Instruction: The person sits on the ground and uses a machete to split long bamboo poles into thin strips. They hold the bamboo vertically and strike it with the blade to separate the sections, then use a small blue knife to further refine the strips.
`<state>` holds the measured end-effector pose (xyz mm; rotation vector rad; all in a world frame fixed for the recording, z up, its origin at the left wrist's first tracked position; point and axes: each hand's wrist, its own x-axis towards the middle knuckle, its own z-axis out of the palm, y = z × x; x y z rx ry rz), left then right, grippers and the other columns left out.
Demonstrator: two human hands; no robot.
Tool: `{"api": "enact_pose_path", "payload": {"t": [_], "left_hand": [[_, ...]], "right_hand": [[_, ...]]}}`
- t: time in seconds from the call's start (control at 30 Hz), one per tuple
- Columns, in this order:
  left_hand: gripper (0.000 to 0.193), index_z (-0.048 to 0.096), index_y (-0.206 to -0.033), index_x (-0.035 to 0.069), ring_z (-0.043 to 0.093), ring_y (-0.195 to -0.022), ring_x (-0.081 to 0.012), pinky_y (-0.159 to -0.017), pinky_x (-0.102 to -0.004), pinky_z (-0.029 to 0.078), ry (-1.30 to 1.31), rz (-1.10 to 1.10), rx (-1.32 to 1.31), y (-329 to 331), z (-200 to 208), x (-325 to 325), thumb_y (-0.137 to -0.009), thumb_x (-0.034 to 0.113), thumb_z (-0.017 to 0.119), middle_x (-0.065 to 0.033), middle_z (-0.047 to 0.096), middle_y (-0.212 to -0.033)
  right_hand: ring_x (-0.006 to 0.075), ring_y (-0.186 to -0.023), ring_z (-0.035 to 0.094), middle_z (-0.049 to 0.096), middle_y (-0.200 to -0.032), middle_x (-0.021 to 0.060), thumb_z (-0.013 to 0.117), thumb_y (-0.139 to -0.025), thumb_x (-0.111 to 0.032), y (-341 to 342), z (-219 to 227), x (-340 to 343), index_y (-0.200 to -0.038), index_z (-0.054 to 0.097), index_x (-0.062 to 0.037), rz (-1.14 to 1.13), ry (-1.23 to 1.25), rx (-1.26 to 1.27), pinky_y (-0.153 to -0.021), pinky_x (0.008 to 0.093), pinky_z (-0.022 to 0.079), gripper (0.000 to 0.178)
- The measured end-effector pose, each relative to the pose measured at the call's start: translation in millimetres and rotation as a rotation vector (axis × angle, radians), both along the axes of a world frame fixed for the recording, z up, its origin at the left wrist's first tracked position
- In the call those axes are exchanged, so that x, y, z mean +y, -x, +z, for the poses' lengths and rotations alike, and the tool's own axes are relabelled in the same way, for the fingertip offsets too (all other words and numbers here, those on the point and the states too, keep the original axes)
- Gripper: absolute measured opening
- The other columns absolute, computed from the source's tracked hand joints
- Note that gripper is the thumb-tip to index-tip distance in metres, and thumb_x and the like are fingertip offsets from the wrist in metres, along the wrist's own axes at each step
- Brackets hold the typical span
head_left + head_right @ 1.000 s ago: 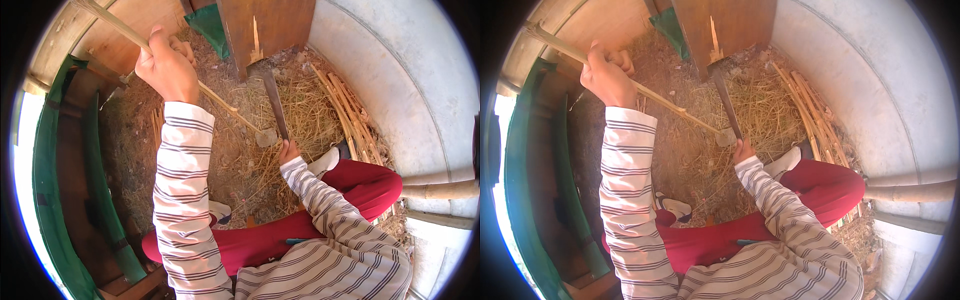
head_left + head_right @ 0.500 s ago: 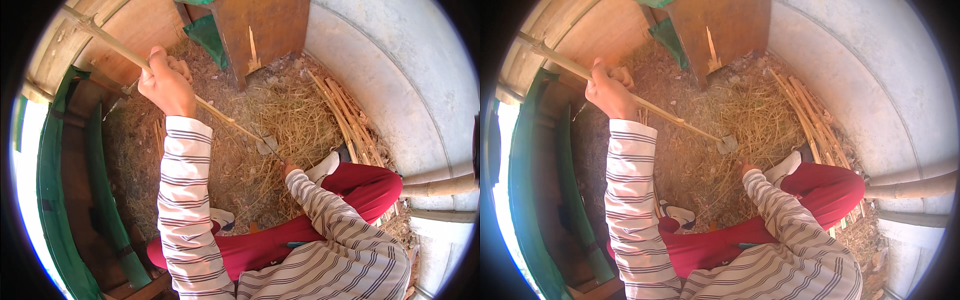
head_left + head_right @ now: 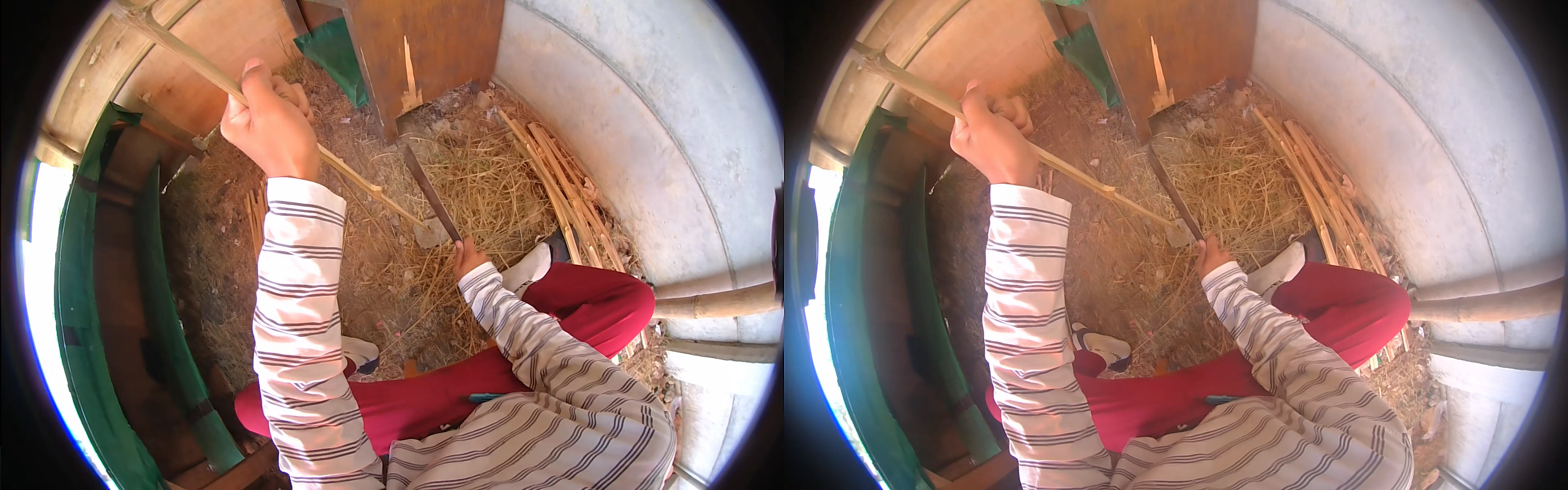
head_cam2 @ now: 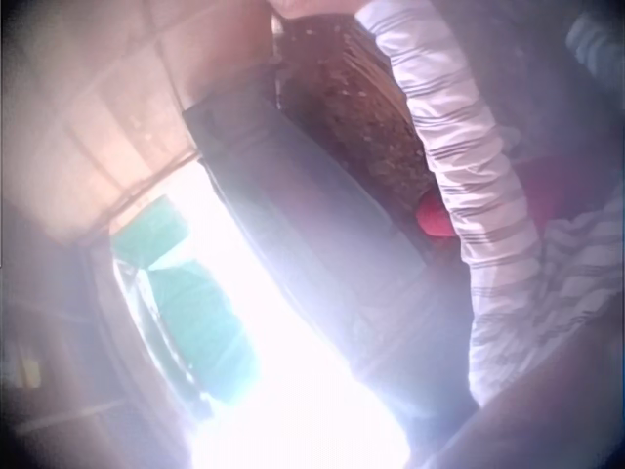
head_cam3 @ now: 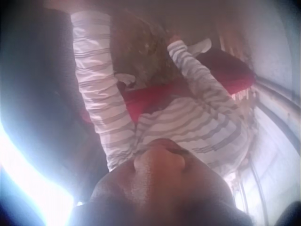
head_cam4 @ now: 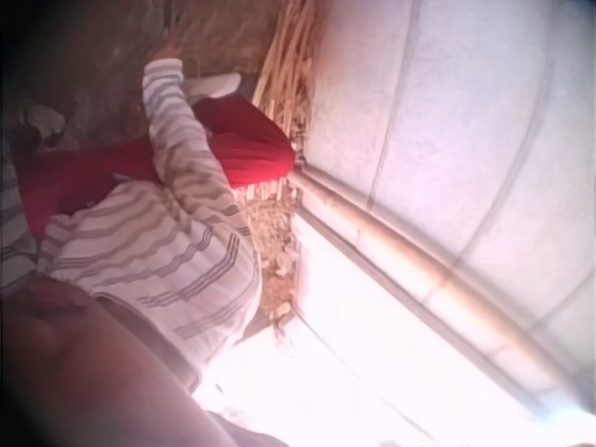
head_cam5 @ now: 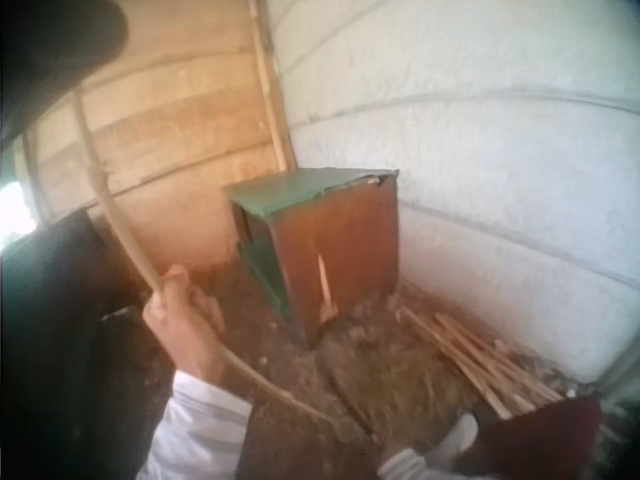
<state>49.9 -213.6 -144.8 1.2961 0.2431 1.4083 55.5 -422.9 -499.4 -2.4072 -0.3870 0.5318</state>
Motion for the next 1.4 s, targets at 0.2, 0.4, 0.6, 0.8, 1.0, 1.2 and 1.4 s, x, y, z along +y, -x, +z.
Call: {"api": "enact_pose_path", "payload": {"t": [0.2,0.4,0.6,0.8,1.0,1.2,1.4], "left_hand": [[0.036,0.031,-0.065,0.011,0.026,-0.040,-0.0079,-0.039,-0.0286,0.016,0.032,0.022,0.007,-4.3,3.7,-7.4,-0.095,0.016,0.050,0.0023,0.025,-0.050],[0.034,0.036,-0.065,0.009,0.029,-0.037,-0.0086,-0.036,-0.0273,0.022,0.034,0.008,0.013,5.0,2.4,2.3,-0.096,0.017,0.050,0.0021,0.029,-0.049],[0.036,0.035,-0.063,0.009,0.030,-0.037,-0.0087,-0.036,-0.0271,0.024,0.007,0.001,0.005,-0.2,3.9,-2.3,-0.095,0.016,0.050,0.0017,0.030,-0.048],[0.038,0.033,-0.062,0.010,0.031,-0.037,-0.0085,-0.036,-0.0271,0.024,0.011,0.021,0.017,7.1,0.2,2.0,-0.095,0.016,0.051,0.0013,0.031,-0.047],[0.038,0.033,-0.062,0.010,0.031,-0.037,-0.0086,-0.036,-0.0271,0.024,-0.007,-0.003,0.015,3.6,4.5,-1.1,-0.096,0.016,0.050,0.0013,0.031,-0.048],[0.038,0.030,-0.063,0.011,0.026,-0.040,-0.0080,-0.039,-0.0280,0.018,0.021,0.036,0.007,6.3,3.6,-1.9,-0.095,0.016,0.050,0.0022,0.026,-0.050],[0.035,0.034,-0.065,0.009,0.029,-0.038,-0.0084,-0.037,-0.0274,0.021,0.022,0.029,0.007,11.9,2.5,2.3,-0.095,0.017,0.051,0.0014,0.029,-0.049]], "right_hand": [[0.0450,-0.085,0.067,0.065,-0.105,0.0288,0.034,-0.105,-0.033,-12.2,-109.9,-24.7,-0.135,0.041,-0.0090,0.368,0.406,0.196,-0.072,0.0552,0.052,0.039],[0.0392,-0.067,0.061,0.064,-0.078,0.0219,0.034,-0.105,-0.038,-24.6,-80.4,-17.4,-0.121,0.053,-0.0065,0.218,0.314,0.285,-0.069,0.0539,0.048,0.040],[0.0421,-0.063,0.058,0.059,-0.067,0.0212,0.034,-0.105,-0.040,-18.8,-50.6,-13.5,-0.088,0.058,-0.0026,0.060,-0.032,-0.024,-0.063,0.0513,0.046,0.047],[0.0453,-0.065,0.065,0.062,-0.068,0.0262,0.042,-0.103,-0.037,11.6,-25.0,-22.4,-0.108,0.049,-0.0076,-0.023,0.063,0.072,-0.056,0.0545,0.048,0.031],[0.0421,-0.098,0.064,0.063,-0.112,0.0267,0.042,-0.103,-0.041,-12.5,-109.3,-25.7,-0.128,0.050,-0.0078,0.296,0.496,0.242,-0.080,0.0515,0.050,0.043],[0.0408,-0.092,0.065,0.066,-0.093,0.0273,0.039,-0.102,-0.044,-20.8,-44.0,-23.0,-0.116,0.060,-0.0054,0.143,0.248,0.304,-0.081,0.0516,0.050,0.046],[0.0440,-0.078,0.066,0.065,-0.083,0.0279,0.041,-0.101,-0.043,0.8,1.6,-23.0,-0.112,0.060,-0.0063,0.027,0.005,0.025,-0.065,0.0536,0.050,0.043]]}}
